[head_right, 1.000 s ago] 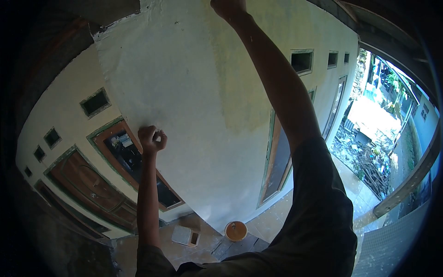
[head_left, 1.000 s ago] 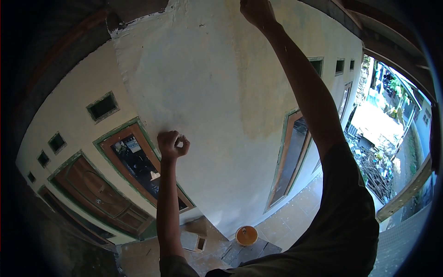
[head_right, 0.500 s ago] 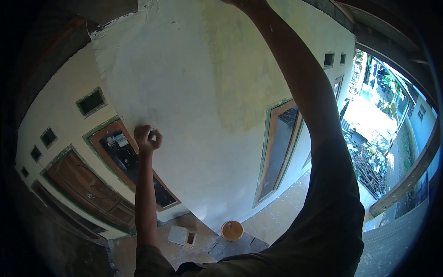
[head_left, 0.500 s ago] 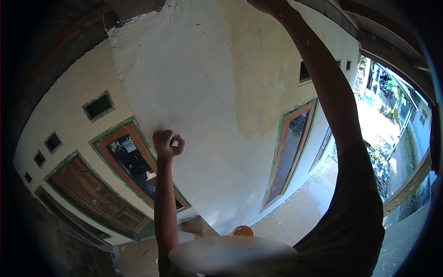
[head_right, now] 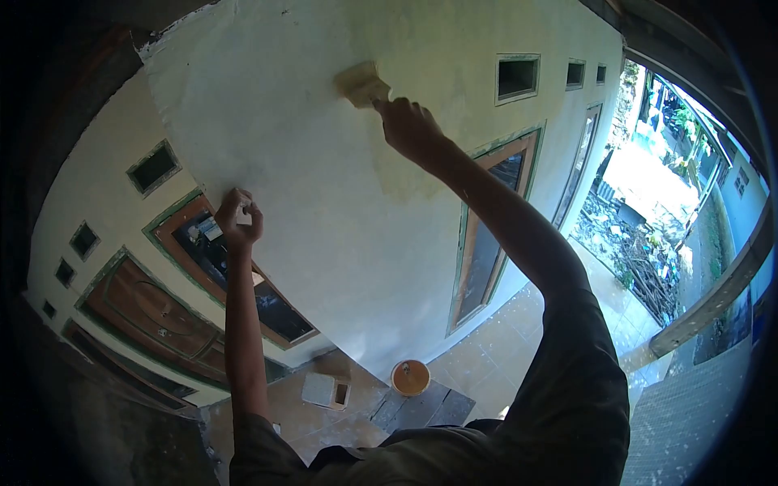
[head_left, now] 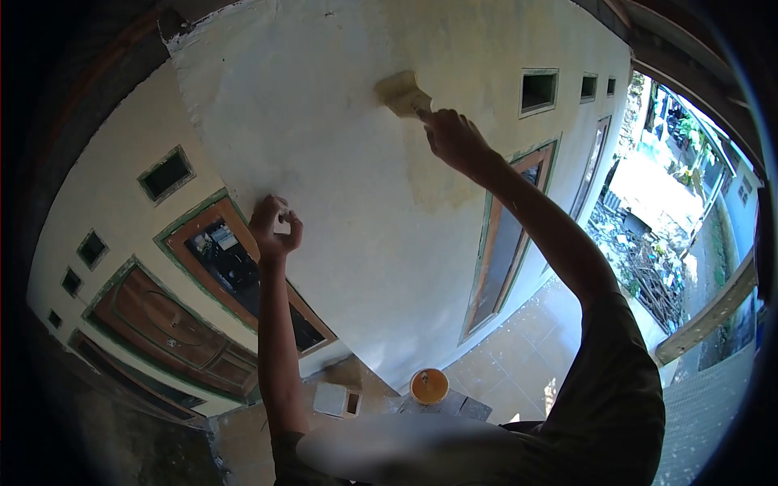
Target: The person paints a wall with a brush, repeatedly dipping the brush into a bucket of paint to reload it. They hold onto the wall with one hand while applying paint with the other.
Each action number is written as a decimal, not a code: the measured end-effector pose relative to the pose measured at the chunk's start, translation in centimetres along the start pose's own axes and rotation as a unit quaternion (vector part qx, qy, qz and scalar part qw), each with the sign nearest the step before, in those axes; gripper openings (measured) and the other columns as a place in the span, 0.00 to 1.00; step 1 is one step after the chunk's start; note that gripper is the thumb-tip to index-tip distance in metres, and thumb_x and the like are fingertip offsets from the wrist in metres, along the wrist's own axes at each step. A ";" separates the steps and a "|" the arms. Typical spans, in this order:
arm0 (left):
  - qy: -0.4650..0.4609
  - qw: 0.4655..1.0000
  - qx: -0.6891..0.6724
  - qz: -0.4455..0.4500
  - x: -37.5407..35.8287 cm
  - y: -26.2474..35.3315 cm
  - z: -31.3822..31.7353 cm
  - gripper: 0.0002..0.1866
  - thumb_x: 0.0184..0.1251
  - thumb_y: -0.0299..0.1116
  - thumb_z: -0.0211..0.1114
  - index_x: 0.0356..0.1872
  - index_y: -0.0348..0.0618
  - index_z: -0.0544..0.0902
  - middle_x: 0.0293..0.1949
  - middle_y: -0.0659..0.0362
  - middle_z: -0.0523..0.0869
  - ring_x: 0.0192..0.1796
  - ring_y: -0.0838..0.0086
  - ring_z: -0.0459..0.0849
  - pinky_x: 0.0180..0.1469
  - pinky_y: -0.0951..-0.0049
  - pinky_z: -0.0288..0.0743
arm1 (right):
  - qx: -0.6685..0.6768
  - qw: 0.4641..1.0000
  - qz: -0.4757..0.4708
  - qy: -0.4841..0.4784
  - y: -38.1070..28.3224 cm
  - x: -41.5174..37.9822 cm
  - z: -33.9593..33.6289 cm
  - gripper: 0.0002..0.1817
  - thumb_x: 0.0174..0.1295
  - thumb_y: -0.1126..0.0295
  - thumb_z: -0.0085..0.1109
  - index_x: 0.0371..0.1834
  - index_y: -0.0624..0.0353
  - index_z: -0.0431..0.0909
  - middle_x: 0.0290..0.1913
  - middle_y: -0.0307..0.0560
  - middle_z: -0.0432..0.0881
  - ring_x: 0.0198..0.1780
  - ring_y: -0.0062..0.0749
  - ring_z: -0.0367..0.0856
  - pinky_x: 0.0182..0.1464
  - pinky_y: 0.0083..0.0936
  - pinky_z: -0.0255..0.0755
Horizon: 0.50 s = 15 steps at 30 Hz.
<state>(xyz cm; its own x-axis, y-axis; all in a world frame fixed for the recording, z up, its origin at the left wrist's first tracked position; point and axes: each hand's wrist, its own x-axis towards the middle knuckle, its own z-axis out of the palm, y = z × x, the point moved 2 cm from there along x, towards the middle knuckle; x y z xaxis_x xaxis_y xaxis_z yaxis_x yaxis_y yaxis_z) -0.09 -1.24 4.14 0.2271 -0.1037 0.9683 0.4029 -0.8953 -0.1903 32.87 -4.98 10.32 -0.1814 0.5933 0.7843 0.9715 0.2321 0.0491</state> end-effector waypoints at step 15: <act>-0.003 0.998 0.045 0.042 -0.7 0.0 1.2 0.15 0.45 0.24 0.59 0.13 0.47 0.59 0.09 0.63 0.61 0.09 0.73 0.61 0.14 0.74 0.51 | 0.042 0.963 0.072 -0.258 0.1 -12.7 6.0 0.06 0.56 0.75 0.57 0.34 0.64 0.81 0.30 0.62 0.82 0.36 0.53 0.83 0.41 0.42 0.78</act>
<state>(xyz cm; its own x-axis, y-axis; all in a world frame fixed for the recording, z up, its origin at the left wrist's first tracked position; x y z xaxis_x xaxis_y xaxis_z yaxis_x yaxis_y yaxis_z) 0.86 -0.66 3.25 0.2684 -0.1735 0.9476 0.4599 -0.8412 -0.2842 34.31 -7.87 -3.34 -0.1181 0.9228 0.3668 0.9803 0.1672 -0.1051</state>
